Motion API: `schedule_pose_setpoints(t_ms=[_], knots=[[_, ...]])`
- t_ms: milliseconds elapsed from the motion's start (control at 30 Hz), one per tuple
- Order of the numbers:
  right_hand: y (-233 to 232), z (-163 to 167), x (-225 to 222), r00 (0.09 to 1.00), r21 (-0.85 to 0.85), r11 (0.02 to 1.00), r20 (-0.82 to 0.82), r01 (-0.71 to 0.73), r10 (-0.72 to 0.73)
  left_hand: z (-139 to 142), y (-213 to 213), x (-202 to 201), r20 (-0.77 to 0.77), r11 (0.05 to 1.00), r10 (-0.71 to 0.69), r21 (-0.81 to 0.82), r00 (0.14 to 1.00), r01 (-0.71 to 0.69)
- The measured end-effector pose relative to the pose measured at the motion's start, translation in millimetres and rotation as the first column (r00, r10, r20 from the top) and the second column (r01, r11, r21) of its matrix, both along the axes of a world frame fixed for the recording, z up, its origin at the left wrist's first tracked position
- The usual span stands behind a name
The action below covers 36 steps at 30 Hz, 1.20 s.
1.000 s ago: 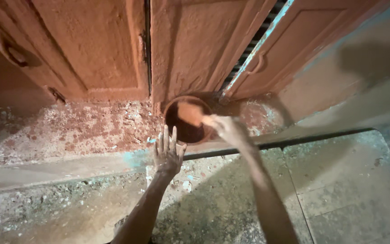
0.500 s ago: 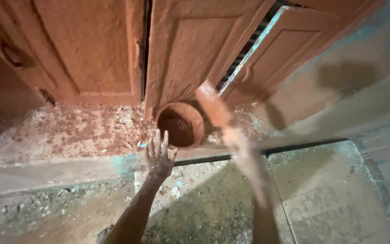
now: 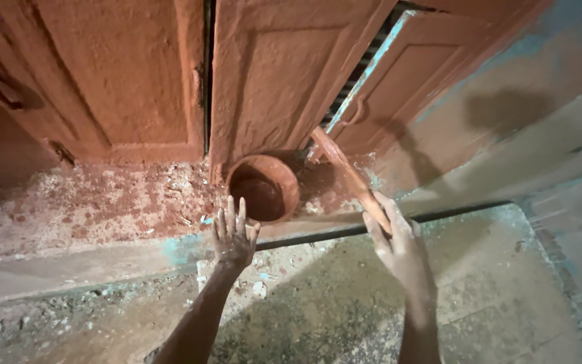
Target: The person paints a reddish-brown door using a brush, repeatedly dipping it into a bucket and applying paint to the lower panels and edges. The person remains seated on the floor throughout the task.
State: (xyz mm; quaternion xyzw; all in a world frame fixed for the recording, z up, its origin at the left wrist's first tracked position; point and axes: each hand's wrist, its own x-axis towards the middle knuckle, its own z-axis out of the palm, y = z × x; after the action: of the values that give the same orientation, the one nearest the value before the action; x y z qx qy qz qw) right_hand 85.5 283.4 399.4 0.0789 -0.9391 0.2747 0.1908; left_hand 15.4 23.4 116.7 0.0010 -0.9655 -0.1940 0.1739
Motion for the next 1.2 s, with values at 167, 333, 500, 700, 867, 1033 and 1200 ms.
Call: schedule_pose_setpoints(t_ms=[167, 333, 500, 700, 867, 1033, 1200], knots=[[-32.6, -118.7, -46.1, 0.940, -0.045, 0.991, 0.323, 0.129, -0.108, -1.6, 1.4, -0.8, 0.059, 1.000, 0.000, 0.012, 0.998, -0.001], [-18.9, -157.4, -57.2, 0.887, 0.115, 0.974, 0.404, 0.196, -0.226, -1.3, 0.7, -1.5, 0.070, 0.998, -0.018, 0.059, 0.997, 0.014], [30.1, -55.9, -50.5, 0.995, 0.125, 0.988, 0.057, -0.094, 0.087, -0.6, -0.1, -0.6, -0.004, 0.993, -0.025, 0.114, 1.000, 0.025], [33.1, -35.4, -42.9, 0.968, 0.181, 0.974, 0.183, 0.137, -0.170, -0.3, -0.5, 1.5, -0.047, 0.996, -0.029, 0.086, 0.998, 0.033], [-5.2, -165.3, -63.8, 0.797, 0.388, 0.869, 0.393, 0.307, -0.458, 1.7, -3.4, 4.0, -0.111, 0.990, -0.040, 0.129, 0.993, 0.054], [31.7, -154.9, -63.4, 0.979, 0.153, 0.967, -0.012, 0.203, -0.204, 5.4, 2.0, 2.2, -0.045, 0.994, -0.055, 0.094, 0.997, 0.059], [57.0, -104.2, -64.0, 0.992, 0.156, 0.980, -0.015, 0.126, -0.125, 8.8, 3.4, -4.9, 0.143, 0.996, -0.088, -0.014, 0.986, 0.091]])
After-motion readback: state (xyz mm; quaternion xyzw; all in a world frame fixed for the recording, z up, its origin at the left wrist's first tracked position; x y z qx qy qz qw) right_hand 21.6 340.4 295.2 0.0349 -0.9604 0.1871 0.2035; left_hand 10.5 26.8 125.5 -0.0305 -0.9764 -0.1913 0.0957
